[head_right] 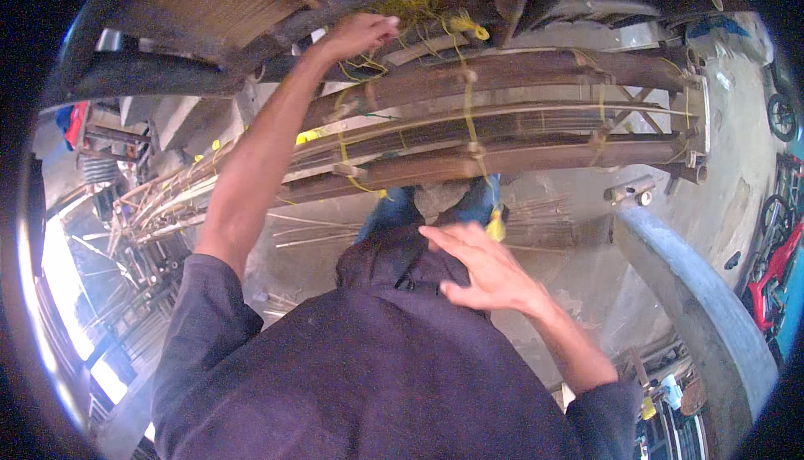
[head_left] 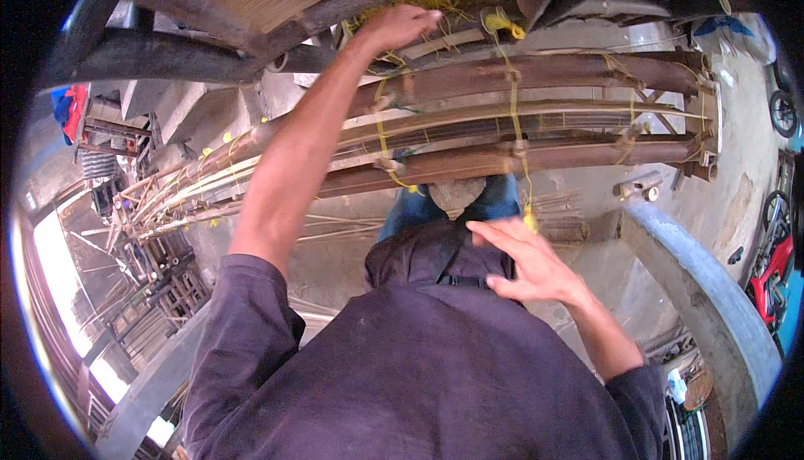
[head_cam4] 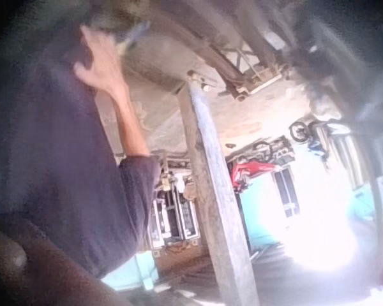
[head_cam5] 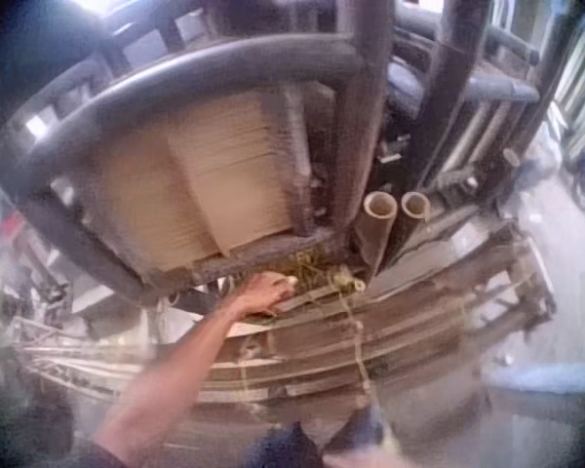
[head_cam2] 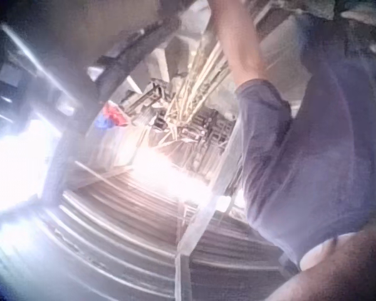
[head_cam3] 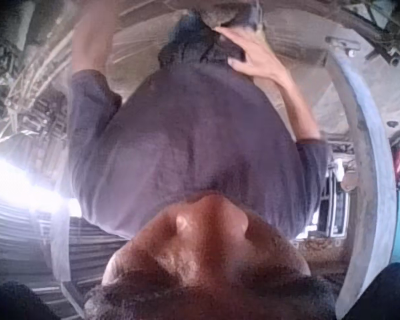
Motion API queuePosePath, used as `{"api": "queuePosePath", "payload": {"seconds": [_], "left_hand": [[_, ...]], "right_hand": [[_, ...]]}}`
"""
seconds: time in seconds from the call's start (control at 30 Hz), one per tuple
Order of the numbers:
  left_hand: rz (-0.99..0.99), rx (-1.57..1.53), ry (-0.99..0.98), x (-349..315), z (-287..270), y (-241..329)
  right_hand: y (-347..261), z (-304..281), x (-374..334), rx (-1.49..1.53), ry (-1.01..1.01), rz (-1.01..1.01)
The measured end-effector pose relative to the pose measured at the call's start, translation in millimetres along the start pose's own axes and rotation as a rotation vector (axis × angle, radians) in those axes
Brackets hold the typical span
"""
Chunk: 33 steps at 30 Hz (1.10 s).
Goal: The person repeatedly ties yellow string around a bundle of bamboo rods secured to a wooden rack. They pull the string, wrap it around the rods, and tie knots to secure the bundle in place.
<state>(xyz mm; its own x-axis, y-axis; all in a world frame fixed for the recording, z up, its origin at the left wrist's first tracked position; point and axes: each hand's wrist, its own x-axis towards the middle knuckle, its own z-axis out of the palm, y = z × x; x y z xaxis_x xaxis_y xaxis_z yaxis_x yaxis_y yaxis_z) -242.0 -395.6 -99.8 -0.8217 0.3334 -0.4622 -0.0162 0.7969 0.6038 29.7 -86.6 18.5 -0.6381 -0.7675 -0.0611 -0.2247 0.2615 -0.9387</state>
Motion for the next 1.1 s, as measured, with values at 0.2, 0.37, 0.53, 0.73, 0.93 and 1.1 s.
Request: {"api": "queuePosePath", "payload": {"seconds": [0.2, 0.37, 0.53, 0.73, 0.93, 1.1], "left_hand": [[0.211, -0.002, 0.347, -91, -38, 3], [0.194, -0.054, 0.155, -219, 35, 4], [0.196, -0.056, 0.637, -218, 69, 15], [0.194, 0.09, 0.592, -217, 83, 17], [0.199, 0.229, 0.614, -213, 81, -2], [0.08, -0.926, 0.254, -185, 16, 57]], "right_hand": [[66, 175, 103, 1.141, 0.426, 0.637], [-110, 17, 133, -0.36, 0.222, 0.302], [-141, -7, 286, -0.54, 0.016, -0.429], [5, 4, 281, -0.173, 0.273, 0.353], [-31, 96, 164, 0.166, 0.168, -0.046], [26, 148, 168, -0.198, 0.005, 0.095]]}}
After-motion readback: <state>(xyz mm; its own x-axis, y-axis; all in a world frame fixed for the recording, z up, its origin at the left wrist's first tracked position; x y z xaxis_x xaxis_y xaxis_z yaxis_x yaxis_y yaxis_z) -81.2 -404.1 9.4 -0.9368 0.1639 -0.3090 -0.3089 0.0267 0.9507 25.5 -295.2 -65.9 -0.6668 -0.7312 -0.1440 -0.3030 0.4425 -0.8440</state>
